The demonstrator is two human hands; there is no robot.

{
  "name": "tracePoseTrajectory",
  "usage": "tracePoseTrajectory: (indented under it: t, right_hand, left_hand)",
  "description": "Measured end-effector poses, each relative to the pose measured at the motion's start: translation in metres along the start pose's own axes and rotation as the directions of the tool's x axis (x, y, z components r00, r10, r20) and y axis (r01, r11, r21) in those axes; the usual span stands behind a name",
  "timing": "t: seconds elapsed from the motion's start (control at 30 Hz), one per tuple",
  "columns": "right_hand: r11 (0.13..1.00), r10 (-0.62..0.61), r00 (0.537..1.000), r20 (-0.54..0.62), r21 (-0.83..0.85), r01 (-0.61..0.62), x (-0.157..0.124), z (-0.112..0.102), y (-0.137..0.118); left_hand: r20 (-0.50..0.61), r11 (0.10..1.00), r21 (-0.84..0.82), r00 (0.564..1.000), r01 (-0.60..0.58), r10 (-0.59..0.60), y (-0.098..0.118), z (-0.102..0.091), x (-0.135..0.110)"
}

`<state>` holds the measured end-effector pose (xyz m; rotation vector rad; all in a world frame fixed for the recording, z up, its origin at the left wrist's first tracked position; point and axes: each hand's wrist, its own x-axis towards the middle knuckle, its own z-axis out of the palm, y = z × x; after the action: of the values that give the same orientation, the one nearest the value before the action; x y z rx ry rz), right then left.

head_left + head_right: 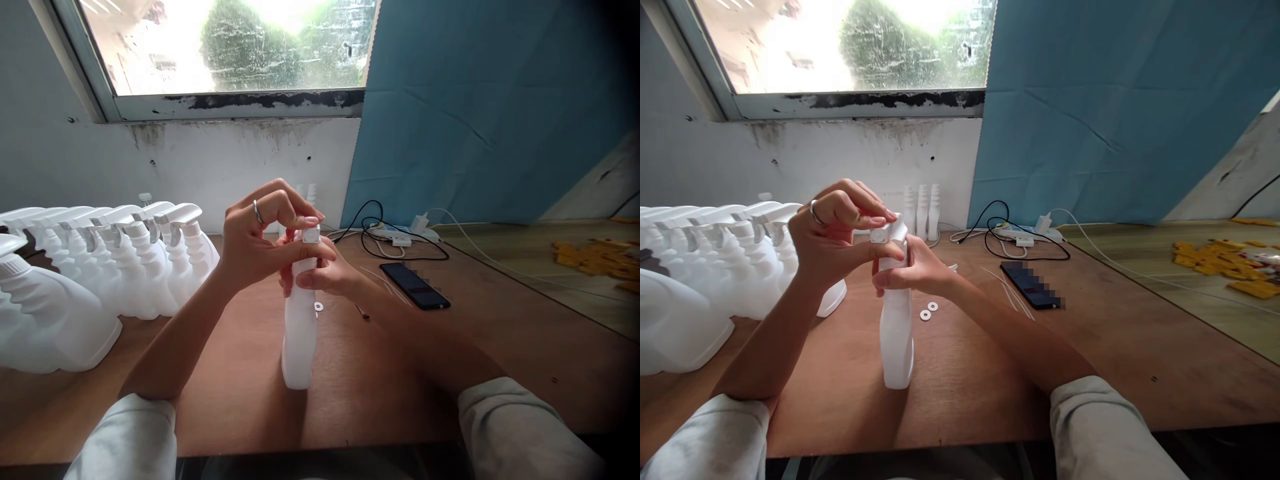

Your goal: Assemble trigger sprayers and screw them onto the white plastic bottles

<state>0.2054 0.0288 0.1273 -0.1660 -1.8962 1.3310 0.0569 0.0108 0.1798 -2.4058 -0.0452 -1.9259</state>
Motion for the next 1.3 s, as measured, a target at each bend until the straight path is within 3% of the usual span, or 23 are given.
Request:
tracePoseTrajectory:
  t: [0.63, 0.83, 1.3]
  right_hand:
    - [0.998, 0.017, 1.0, -0.013, -0.066, -0.018, -0.001, 0.004, -0.007]
    - [1.0, 0.025, 0.999, 0.036, -0.009, -0.025, -0.002, 0.003, -0.005]
    - [0.997, 0.002, 1.0, -0.023, -0.071, -0.004, -0.002, 0.008, -0.009]
  left_hand:
    - [0.055, 1.0, 0.01, 0.998, 0.026, -0.027, 0.0, -0.007, 0.003]
    - [0.059, 1.0, -0.002, 0.998, 0.019, -0.019, 0.001, -0.007, 0.003]
    - [0.095, 0.999, -0.032, 0.995, 0.0, 0.003, 0.001, -0.011, 0.004]
